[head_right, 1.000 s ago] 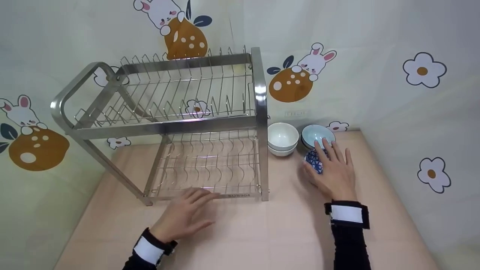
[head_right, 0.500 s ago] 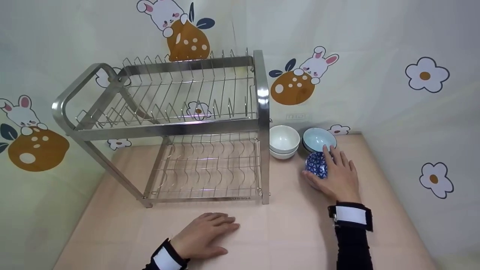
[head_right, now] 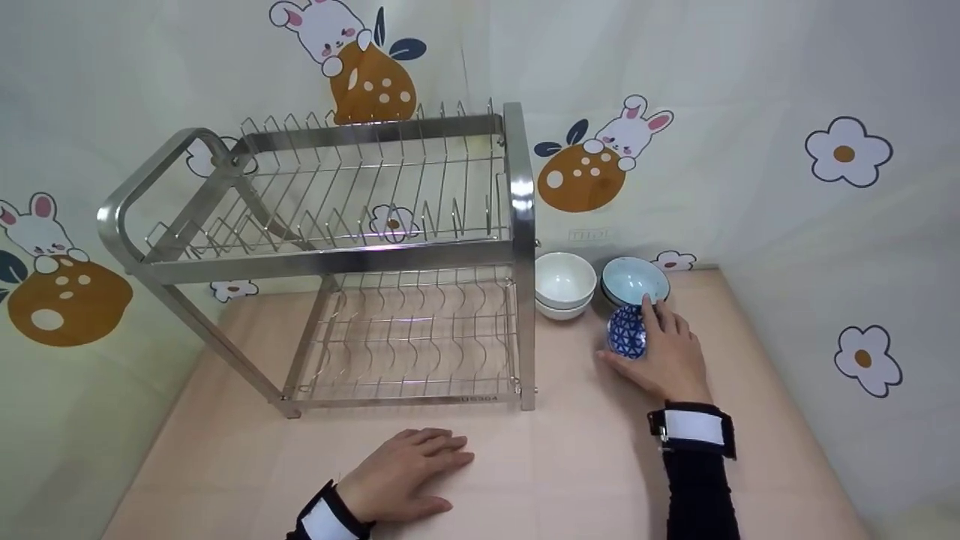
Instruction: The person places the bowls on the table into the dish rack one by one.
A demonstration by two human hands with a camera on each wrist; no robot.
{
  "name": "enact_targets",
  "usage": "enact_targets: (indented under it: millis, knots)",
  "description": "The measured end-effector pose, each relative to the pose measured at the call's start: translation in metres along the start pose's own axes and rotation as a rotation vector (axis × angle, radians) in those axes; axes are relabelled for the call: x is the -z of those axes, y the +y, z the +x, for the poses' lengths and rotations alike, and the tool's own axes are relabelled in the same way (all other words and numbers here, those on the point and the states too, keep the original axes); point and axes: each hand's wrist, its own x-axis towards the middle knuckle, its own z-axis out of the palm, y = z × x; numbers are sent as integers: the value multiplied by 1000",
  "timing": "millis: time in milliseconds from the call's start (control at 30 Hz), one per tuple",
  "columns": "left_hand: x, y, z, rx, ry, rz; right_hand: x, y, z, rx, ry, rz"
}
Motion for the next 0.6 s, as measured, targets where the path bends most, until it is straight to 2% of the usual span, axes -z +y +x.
enact_targets:
  millis: [367, 500, 600]
  knots:
    - [2, 1, 0, -3, 0, 10, -5, 1, 2, 1, 72, 12]
    - [2, 1, 0, -6, -7, 18, -3, 0, 0, -10, 93, 20]
    - [2, 0, 0, 1, -7, 8, 3, -2, 0, 14, 143, 27]
